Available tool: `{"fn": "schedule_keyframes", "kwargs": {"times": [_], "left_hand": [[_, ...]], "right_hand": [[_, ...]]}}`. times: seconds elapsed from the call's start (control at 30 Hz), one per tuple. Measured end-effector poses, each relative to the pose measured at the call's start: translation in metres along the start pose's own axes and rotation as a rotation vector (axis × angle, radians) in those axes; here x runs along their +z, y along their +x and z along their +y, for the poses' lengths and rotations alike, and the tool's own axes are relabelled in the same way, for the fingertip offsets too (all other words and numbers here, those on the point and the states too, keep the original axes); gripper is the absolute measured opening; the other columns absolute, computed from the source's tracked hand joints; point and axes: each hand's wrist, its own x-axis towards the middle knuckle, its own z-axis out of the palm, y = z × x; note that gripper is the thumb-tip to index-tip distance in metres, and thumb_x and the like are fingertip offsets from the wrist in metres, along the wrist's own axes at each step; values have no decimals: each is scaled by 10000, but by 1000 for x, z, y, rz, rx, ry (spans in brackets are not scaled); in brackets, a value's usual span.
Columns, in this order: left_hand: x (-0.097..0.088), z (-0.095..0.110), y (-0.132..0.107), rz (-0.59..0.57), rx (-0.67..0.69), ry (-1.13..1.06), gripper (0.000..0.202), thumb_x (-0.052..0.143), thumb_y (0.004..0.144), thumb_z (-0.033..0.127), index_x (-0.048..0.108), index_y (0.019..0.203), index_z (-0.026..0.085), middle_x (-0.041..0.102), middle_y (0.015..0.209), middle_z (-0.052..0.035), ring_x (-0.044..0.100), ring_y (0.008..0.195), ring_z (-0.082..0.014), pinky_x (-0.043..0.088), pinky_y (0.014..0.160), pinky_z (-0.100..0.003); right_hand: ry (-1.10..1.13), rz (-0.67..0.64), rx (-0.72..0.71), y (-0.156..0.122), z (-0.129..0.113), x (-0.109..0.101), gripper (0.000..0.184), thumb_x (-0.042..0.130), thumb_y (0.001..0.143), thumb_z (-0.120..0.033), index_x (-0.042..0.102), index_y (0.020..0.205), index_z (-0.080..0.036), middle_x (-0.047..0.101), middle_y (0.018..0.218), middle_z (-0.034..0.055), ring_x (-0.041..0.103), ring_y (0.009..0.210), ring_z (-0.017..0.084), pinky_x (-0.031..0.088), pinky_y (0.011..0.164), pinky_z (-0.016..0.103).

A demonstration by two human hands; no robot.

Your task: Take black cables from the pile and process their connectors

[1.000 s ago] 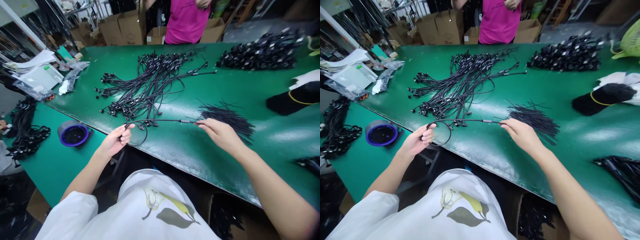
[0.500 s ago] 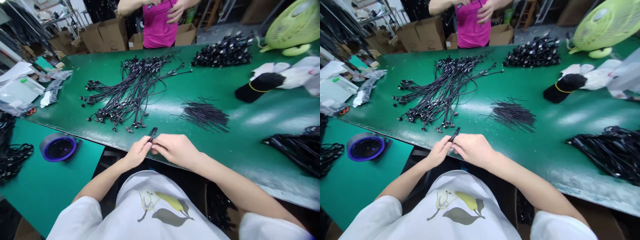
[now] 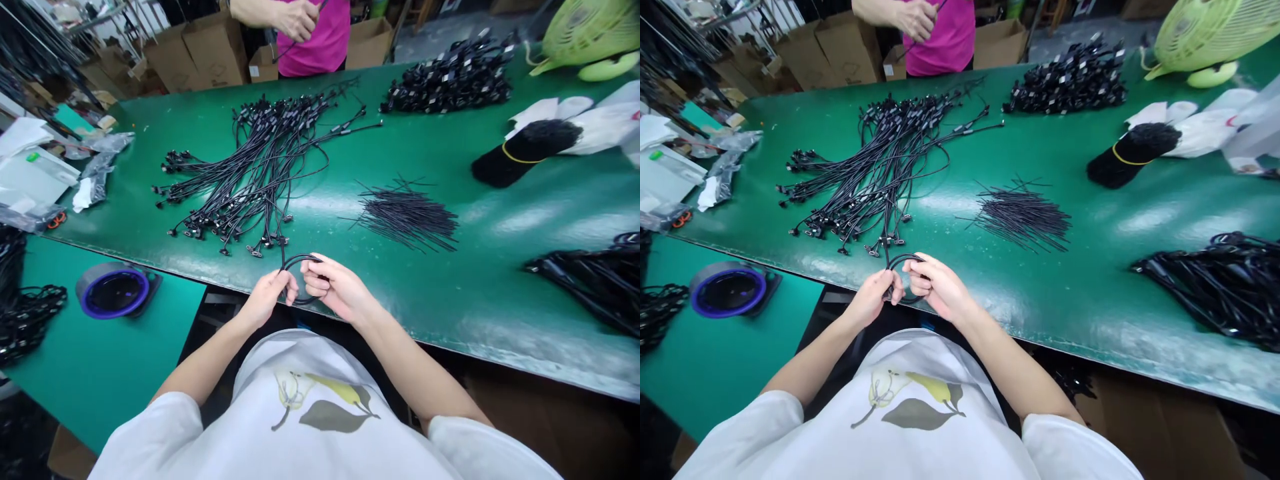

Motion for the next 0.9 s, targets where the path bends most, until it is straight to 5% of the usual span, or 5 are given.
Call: {"fn": "schedule_keyframes", "kwargs": {"times": [0.17,0.27,0.5,0.7,0.9], "left_hand": [[8,-13,-1,-67,19,240,283,557,894,410,567,1029,161,551,698,20,493,613,-121,415,660,-268],[13,-25,-1,-143,-6,256,238,595,870,366,594,983,157,557,736,2,504,666,-138,412,665,-275],[16,-29,-5,-276,-134,-49,456,728,726,553,658,917,145,632,872,-55,567,907,-191,445,846,-316],[27,-11,-14,-341,-352,-498,423,684,787,543,563,846,142,506,611,35,519,555,-102,521,705,-336],[33,6,-14,-274,-493,-736,286,658,852,404,617,888,123,377,634,48,430,545,-66,482,624,-242]], "right_hand": [[-176,220,-255,-6,21,13,315,656,805,-490,571,806,-187,531,940,27,466,689,83,414,557,202],[-355,218,-336,-9,32,18,337,550,878,-536,593,916,-203,565,1067,61,558,867,130,482,699,243],[-128,153,-187,-5,21,19,395,664,800,-532,412,832,-229,433,771,-70,296,429,7,169,375,163],[-58,43,-153,0,5,17,417,620,815,-595,496,853,-199,431,800,-48,284,457,-6,166,381,153],[5,-33,-140,-1,-1,12,434,623,810,-607,470,844,-201,414,773,-61,290,429,-9,176,352,143]]}}
